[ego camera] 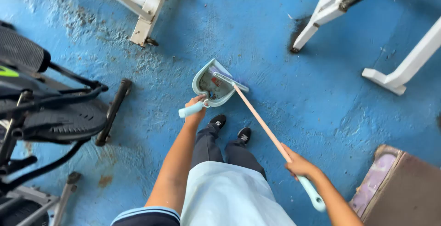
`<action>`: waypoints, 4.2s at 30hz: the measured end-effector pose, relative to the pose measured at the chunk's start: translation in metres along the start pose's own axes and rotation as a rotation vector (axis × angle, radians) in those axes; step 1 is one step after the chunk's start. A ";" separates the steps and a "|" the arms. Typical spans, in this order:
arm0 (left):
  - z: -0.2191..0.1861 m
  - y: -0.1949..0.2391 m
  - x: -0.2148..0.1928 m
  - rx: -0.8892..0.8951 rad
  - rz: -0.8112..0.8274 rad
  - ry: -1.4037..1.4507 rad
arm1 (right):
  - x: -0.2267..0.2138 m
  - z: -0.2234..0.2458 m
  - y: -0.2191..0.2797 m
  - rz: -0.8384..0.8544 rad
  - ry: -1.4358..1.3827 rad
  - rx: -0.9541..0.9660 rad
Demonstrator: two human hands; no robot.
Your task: The person sweeps debris from a blue floor into a dustpan using a broom. They move around various pieces of gym equipment, including stationary bikes and weight machines, to collect dirt and a red snack packet.
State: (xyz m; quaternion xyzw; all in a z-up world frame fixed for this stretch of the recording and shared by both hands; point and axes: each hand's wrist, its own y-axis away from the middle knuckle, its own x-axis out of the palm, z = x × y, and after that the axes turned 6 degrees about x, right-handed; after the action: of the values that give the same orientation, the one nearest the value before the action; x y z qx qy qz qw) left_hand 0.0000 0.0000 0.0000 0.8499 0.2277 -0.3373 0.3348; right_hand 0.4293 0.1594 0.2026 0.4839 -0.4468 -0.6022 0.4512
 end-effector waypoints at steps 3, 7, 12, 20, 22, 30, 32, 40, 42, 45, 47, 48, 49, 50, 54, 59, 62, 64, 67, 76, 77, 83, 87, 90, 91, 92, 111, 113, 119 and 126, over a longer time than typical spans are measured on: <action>-0.028 0.026 -0.047 -0.030 -0.098 0.392 | -0.011 0.002 0.046 -0.003 0.043 0.118; -0.025 0.063 -0.086 -0.246 -0.223 0.465 | -0.019 0.025 0.048 -0.114 0.372 0.051; 0.058 0.087 -0.077 -0.248 -0.495 0.359 | -0.036 0.091 0.030 -0.257 0.494 -0.180; 0.076 0.081 -0.102 -0.165 -0.707 0.511 | -0.072 0.230 -0.112 -0.320 0.539 -0.343; 0.079 0.079 -0.091 -0.225 -0.712 0.504 | -0.074 0.254 -0.118 -0.317 0.647 -0.387; 0.074 0.014 -0.107 -0.436 -0.766 0.604 | -0.126 0.418 -0.115 -0.300 0.625 -0.395; 0.077 -0.004 -0.102 -0.499 -0.771 0.597 | -0.172 0.440 -0.188 -0.303 0.703 -0.399; 0.060 -0.048 -0.076 -0.728 -0.854 0.641 | -0.287 0.538 -0.248 -0.235 0.902 -0.399; 0.068 -0.049 -0.076 -0.778 -0.842 0.650 | -0.293 0.562 -0.245 -0.228 0.928 -0.393; 0.044 -0.056 -0.095 -0.822 -0.832 0.679 | -0.283 0.588 -0.234 -0.160 0.944 -0.404; 0.052 -0.062 -0.095 -0.817 -0.849 0.677 | -0.270 0.596 -0.220 -0.140 0.962 -0.375; 0.051 -0.057 -0.092 -0.807 -0.862 0.673 | -0.264 0.595 -0.209 -0.122 0.972 -0.344; 0.039 -0.056 -0.091 -0.816 -0.857 0.675 | -0.273 0.572 -0.232 -0.117 0.977 -0.337; 0.025 -0.052 -0.091 -0.853 -0.818 0.661 | -0.282 0.548 -0.252 -0.105 1.004 -0.315; -0.021 -0.042 -0.123 -0.900 -0.808 0.572 | -0.329 0.510 -0.258 -0.050 1.090 -0.302; -0.016 -0.043 -0.111 -0.876 -0.971 0.669 | -0.328 0.566 -0.137 -0.085 1.157 -0.315; 0.003 -0.032 -0.090 -0.919 -0.987 0.600 | -0.303 0.586 -0.160 -0.099 1.110 -0.383; 0.018 -0.026 -0.088 -0.939 -1.005 0.578 | -0.282 0.608 -0.189 -0.104 1.074 -0.430; 0.039 -0.010 -0.071 -1.005 -0.936 0.571 | -0.271 0.611 -0.252 -0.250 1.096 -0.377; 0.016 0.007 -0.088 -0.886 -0.863 0.569 | -0.218 0.540 -0.208 -0.178 1.397 -0.315; 0.023 0.005 -0.082 -0.848 -0.868 0.558 | -0.218 0.540 -0.190 -0.159 1.419 -0.318; 0.025 0.010 -0.078 -0.713 -0.874 0.562 | -0.232 0.571 -0.045 -0.181 1.370 -0.320; 0.014 0.021 -0.088 -0.688 -0.802 0.442 | -0.211 0.585 -0.101 -0.349 1.307 -0.333; 0.022 0.018 -0.083 -0.736 -0.770 0.395 | -0.204 0.575 -0.299 -0.380 1.234 -0.291; 0.019 0.019 -0.080 -0.739 -0.759 0.399 | -0.175 0.551 -0.278 -0.377 1.237 -0.279; 0.016 0.020 -0.077 -0.751 -0.756 0.399 | -0.145 0.528 -0.256 -0.292 1.165 -0.258; 0.048 0.008 -0.040 -0.716 -0.600 0.438 | -0.104 0.505 -0.115 -0.250 1.240 -0.343; 0.045 0.008 -0.040 -0.734 -0.593 0.428 | -0.066 0.474 -0.166 -0.238 1.165 -0.298; 0.045 0.019 -0.048 -0.671 -0.660 0.425 | -0.058 0.386 -0.170 -0.057 0.919 -0.177; 0.052 0.032 -0.029 -0.597 -0.812 0.455 | -0.176 0.405 -0.062 -0.084 0.865 -0.227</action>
State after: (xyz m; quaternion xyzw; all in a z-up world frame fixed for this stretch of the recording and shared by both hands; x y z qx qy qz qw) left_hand -0.0222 -0.0638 0.0057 0.6135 0.6894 -0.1680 0.3465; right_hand 0.0450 0.3842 0.2273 0.6565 -0.1282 -0.4073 0.6218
